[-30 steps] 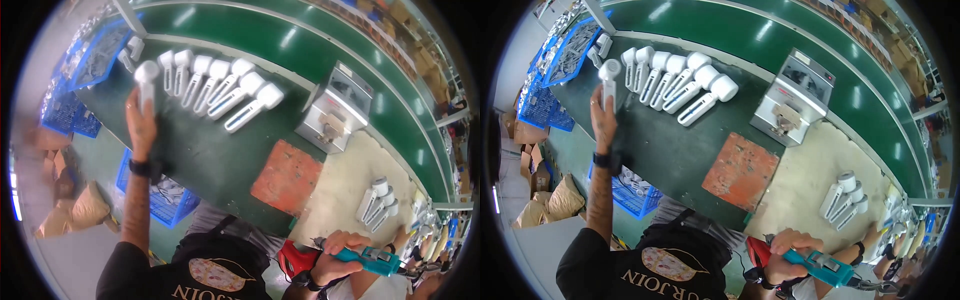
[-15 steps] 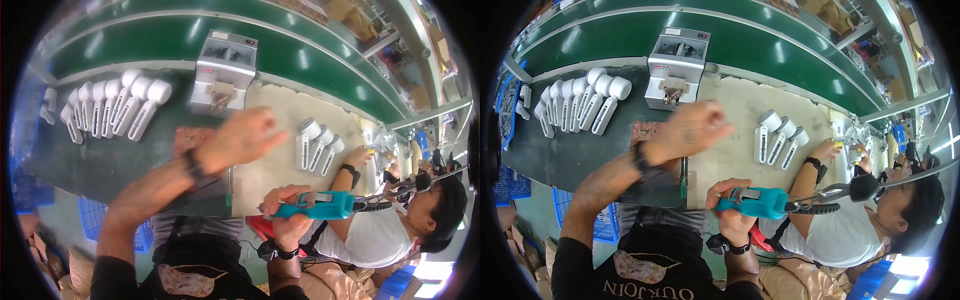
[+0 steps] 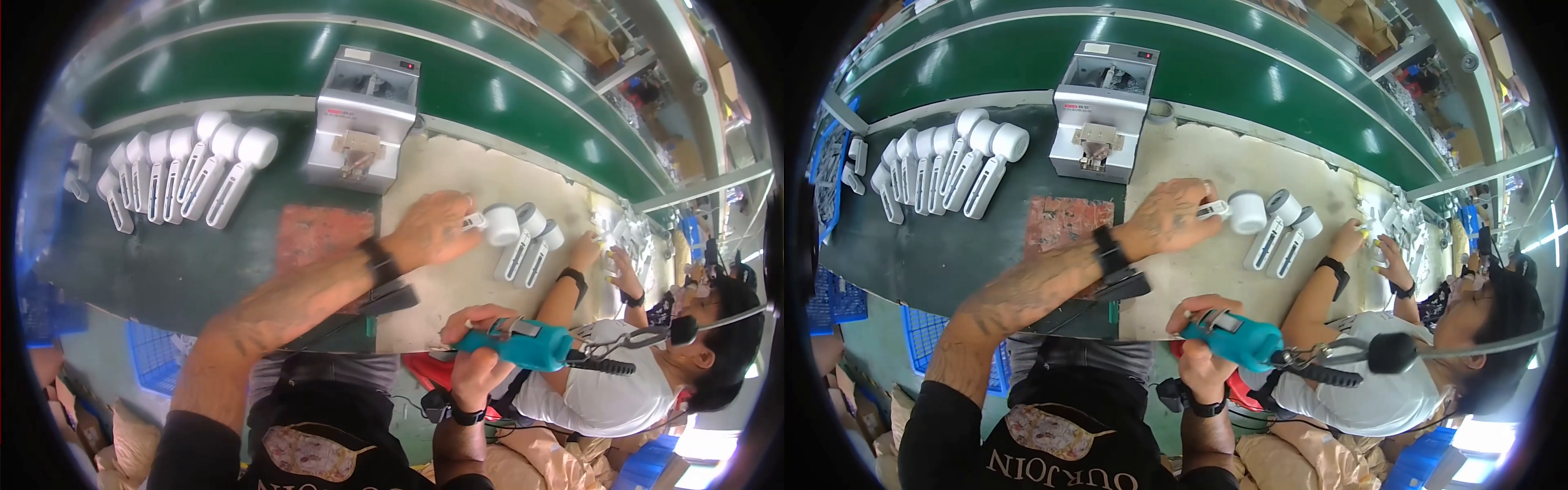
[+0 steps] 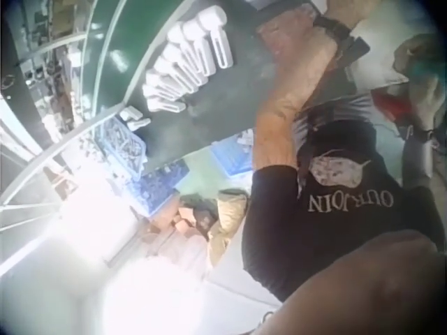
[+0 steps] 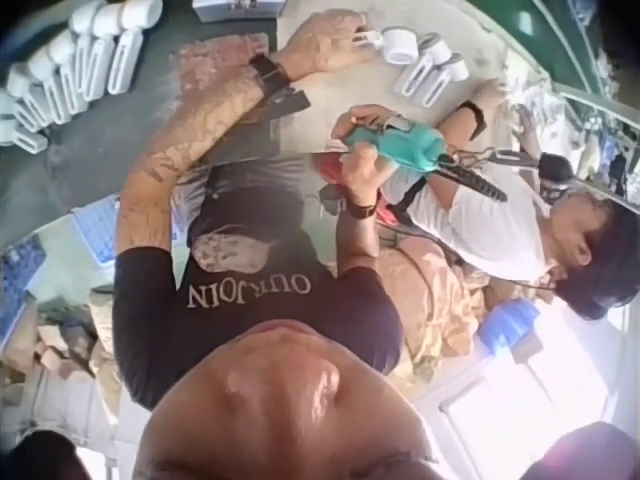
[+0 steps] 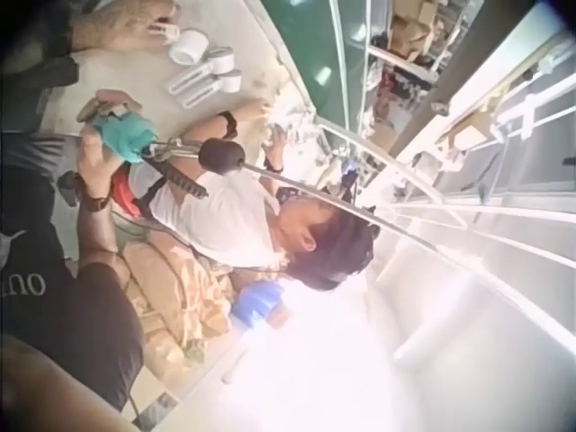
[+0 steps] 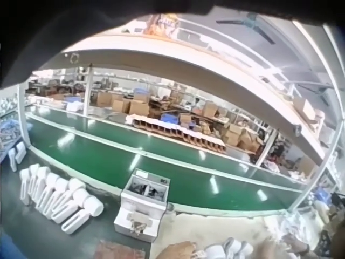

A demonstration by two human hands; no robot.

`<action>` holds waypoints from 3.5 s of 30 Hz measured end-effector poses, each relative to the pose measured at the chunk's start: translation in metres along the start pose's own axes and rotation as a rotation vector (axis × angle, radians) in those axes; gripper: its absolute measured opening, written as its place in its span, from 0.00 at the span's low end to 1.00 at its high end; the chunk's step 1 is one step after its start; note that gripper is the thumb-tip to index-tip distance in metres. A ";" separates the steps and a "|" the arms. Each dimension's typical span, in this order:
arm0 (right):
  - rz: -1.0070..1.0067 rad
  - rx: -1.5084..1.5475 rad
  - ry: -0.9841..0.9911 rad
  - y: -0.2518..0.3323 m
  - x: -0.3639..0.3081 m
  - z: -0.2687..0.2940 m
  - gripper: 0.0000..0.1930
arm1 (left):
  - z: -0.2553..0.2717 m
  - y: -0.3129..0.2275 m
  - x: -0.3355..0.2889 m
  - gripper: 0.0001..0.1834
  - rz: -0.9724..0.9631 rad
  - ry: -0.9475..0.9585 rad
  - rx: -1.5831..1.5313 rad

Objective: The person picks up a white fan from a blue bin, places it on a red block, and uses a power screwdriver to drive a screw into the handle. They then place the finished fan in a row on the table and reach for another one from the bin.

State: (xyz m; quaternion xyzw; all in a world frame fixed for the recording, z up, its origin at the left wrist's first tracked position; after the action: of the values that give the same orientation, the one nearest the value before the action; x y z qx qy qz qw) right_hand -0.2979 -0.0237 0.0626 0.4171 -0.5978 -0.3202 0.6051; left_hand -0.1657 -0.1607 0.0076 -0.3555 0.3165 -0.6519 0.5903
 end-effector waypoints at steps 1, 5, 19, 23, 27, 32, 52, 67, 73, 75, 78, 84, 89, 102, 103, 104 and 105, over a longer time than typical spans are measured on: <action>-0.010 0.026 -0.004 -0.005 0.003 -0.002 0.39 | 0.021 -0.003 -0.017 0.15 -0.072 -0.084 -0.034; -0.020 -0.071 -0.013 -0.034 0.017 -0.008 0.38 | 0.076 0.001 -0.074 0.14 -0.175 -0.116 -0.037; 0.216 0.233 0.079 -0.002 0.092 -0.092 0.31 | 0.137 0.051 -0.115 0.17 -0.225 -0.014 0.073; 0.190 0.069 0.075 -0.021 0.125 -0.141 0.29 | 0.139 0.059 -0.121 0.19 -0.164 -0.007 0.109; 0.300 -0.016 0.183 -0.043 0.155 -0.174 0.22 | 0.137 0.068 -0.125 0.22 -0.211 -0.127 0.186; 0.305 -0.010 0.258 -0.063 0.156 -0.187 0.17 | 0.135 0.065 -0.125 0.23 -0.212 -0.145 0.214; 0.100 0.064 0.232 -0.043 0.100 -0.135 0.34 | 0.134 0.067 -0.123 0.22 -0.206 -0.164 0.166; 0.109 0.129 0.287 -0.059 0.097 -0.138 0.25 | 0.135 0.060 -0.122 0.21 -0.193 -0.134 0.249; 0.084 0.087 0.275 -0.059 0.098 -0.138 0.25 | 0.137 0.059 -0.122 0.20 -0.211 -0.163 0.244; 0.062 0.072 0.254 -0.055 0.101 -0.140 0.26 | 0.135 0.061 -0.124 0.21 -0.207 -0.157 0.247; 0.072 0.036 0.242 -0.042 0.112 -0.145 0.27 | 0.134 0.063 -0.121 0.21 -0.209 -0.147 0.239; 0.359 -0.026 0.236 -0.063 0.159 -0.175 0.21 | 0.136 0.060 -0.125 0.20 -0.214 -0.147 0.205; 0.261 0.015 0.238 -0.066 0.153 -0.180 0.18 | 0.134 0.060 -0.127 0.21 -0.219 -0.147 0.196; 0.083 0.071 0.219 -0.023 0.087 -0.126 0.35 | 0.138 0.060 -0.123 0.20 -0.253 -0.158 0.241; 0.051 0.128 0.216 -0.026 0.084 -0.125 0.35 | 0.138 0.061 -0.123 0.20 -0.235 -0.126 0.233; 0.021 0.184 0.214 -0.029 0.081 -0.124 0.35 | 0.138 0.062 -0.124 0.20 -0.235 -0.121 0.233; 0.014 0.204 0.206 -0.032 0.079 -0.122 0.35 | 0.138 0.062 -0.124 0.20 -0.243 -0.133 0.247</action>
State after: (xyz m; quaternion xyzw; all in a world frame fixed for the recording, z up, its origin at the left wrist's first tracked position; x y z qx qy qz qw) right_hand -0.1666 -0.0933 0.0779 0.5027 -0.5649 -0.2089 0.6200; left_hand -0.0100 -0.0423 0.0203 -0.3583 0.1491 -0.7273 0.5660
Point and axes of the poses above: each hand's wrist, its own x-axis towards the middle knuckle, its own z-axis out of the back of the hand, y = z × x, the point moved 5 cm from there along x, towards the middle knuckle, and after that the axes turned 10 degrees about z, right-handed, at the moved point
